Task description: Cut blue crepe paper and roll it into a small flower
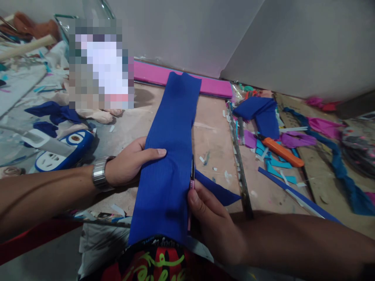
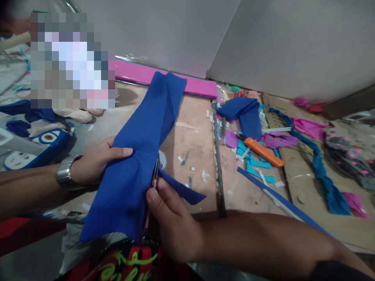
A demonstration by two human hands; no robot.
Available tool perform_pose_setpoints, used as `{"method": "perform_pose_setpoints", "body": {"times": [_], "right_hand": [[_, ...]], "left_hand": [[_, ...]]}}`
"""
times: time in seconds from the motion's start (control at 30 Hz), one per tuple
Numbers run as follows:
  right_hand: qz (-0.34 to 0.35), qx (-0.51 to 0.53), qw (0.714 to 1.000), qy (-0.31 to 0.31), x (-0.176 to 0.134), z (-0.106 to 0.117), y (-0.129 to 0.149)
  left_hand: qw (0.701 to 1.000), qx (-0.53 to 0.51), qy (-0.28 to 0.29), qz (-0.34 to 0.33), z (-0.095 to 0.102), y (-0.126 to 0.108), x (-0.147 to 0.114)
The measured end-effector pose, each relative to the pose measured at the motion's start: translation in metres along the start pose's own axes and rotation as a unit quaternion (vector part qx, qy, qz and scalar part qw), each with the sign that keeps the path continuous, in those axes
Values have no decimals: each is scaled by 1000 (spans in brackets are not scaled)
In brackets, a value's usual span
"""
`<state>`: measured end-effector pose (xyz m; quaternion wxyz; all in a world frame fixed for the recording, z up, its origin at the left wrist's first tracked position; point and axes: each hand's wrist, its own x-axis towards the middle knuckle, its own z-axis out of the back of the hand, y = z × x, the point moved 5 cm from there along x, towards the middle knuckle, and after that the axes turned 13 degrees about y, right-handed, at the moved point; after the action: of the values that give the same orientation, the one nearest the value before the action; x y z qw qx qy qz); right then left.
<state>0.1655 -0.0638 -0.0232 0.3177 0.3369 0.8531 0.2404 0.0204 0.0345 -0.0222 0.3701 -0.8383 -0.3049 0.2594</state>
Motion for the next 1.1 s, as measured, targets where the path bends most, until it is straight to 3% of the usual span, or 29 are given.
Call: {"method": "perform_pose_setpoints", "body": {"times": [0.4, 0.6, 0.9, 1.1], "right_hand": [[-19, 43, 999, 22, 0, -8, 4], [13, 42, 998, 51, -1, -7, 4], [30, 62, 996, 48, 0, -11, 10], [20, 61, 997, 29, -2, -9, 9]], "left_hand": [[999, -33, 20, 23, -6, -4, -3], [997, -9, 51, 56, -4, -1, -3], [995, -25, 80, 49, -4, 0, -2], [996, -45, 65, 51, -2, 2, -2]]}}
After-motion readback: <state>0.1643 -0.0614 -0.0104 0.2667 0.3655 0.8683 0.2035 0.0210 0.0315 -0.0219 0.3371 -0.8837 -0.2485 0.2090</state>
